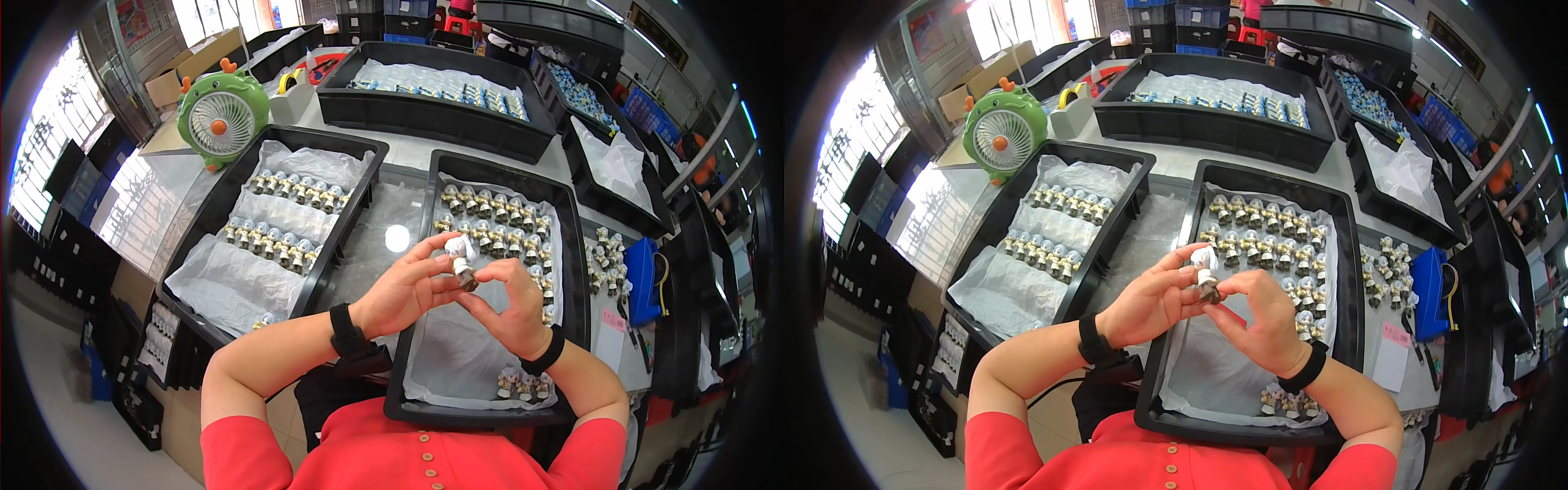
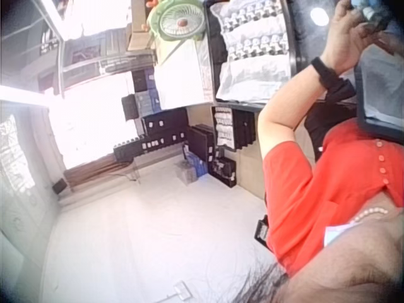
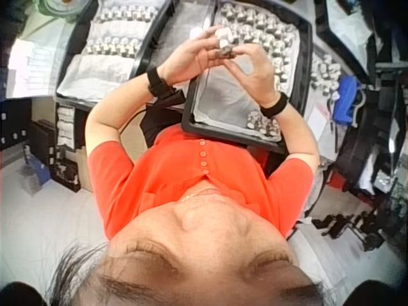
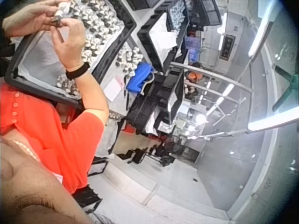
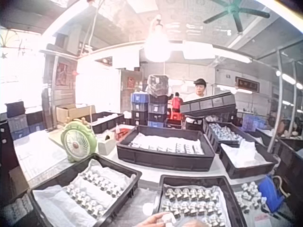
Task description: The person repeatedly picks up small brass valve components from a tray, wraps a white material around the top of each valve, and places the finished unit into a second tray. The process is repetitive and involves handling the components one at a time.
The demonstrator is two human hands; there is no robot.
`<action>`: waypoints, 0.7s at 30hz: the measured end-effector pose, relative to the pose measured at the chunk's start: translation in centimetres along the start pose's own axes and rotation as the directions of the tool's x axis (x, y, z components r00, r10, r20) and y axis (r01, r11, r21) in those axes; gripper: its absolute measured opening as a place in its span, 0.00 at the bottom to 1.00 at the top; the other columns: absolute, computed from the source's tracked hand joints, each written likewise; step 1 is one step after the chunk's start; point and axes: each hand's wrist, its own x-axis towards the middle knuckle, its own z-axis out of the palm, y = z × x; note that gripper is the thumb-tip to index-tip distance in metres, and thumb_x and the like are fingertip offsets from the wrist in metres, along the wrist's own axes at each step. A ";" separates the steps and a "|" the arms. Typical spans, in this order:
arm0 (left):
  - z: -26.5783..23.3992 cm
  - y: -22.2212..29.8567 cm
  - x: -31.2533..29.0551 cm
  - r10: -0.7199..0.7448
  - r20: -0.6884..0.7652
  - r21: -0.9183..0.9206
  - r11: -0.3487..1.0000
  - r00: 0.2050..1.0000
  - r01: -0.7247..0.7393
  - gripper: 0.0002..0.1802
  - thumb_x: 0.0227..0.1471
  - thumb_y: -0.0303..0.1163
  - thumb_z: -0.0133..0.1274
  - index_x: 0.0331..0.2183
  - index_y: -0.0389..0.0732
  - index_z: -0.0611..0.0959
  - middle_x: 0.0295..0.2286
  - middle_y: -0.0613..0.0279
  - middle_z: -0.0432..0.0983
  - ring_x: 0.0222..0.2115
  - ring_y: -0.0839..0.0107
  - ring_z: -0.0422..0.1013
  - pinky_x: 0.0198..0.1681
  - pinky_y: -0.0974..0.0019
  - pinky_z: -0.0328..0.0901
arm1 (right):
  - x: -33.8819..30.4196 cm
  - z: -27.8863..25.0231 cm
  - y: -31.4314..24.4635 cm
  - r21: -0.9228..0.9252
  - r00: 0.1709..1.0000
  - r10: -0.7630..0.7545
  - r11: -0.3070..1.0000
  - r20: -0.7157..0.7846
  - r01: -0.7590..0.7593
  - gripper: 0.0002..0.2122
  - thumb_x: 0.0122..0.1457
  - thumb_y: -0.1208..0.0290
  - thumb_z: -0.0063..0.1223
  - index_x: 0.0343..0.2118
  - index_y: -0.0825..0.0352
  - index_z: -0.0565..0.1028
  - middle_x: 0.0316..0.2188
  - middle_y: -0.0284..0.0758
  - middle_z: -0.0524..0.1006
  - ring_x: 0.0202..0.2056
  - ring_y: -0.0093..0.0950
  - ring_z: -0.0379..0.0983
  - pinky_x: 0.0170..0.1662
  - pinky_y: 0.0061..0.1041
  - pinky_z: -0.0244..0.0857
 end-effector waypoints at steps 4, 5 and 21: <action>0.0 -0.1 0.0 0.041 0.017 -0.007 0.999 0.999 -0.041 0.24 0.59 0.32 0.48 0.56 0.45 0.64 0.44 0.60 0.70 0.45 0.67 0.70 0.50 0.62 0.65 | -0.2 -0.1 0.3 0.008 0.999 0.044 0.999 0.007 -0.044 0.17 0.44 0.78 0.65 0.36 0.66 0.71 0.30 0.36 0.74 0.31 0.31 0.73 0.34 0.26 0.67; -0.2 -0.3 0.0 0.052 0.008 0.006 0.999 0.999 -0.052 0.24 0.59 0.31 0.48 0.56 0.45 0.64 0.44 0.60 0.70 0.45 0.68 0.70 0.51 0.62 0.65 | -0.2 -0.1 0.1 0.021 0.998 0.059 0.998 0.004 -0.059 0.17 0.44 0.78 0.65 0.37 0.66 0.70 0.30 0.36 0.74 0.31 0.31 0.73 0.34 0.26 0.67; 0.1 -0.1 -0.1 0.157 -0.038 0.228 0.963 0.987 -0.145 0.31 0.54 0.25 0.53 0.58 0.40 0.63 0.49 0.59 0.67 0.46 0.71 0.68 0.49 0.68 0.65 | -0.5 -0.2 -0.2 0.526 0.800 0.560 0.623 0.217 -0.579 0.10 0.59 0.76 0.52 0.41 0.69 0.65 0.30 0.36 0.78 0.33 0.18 0.74 0.36 0.17 0.67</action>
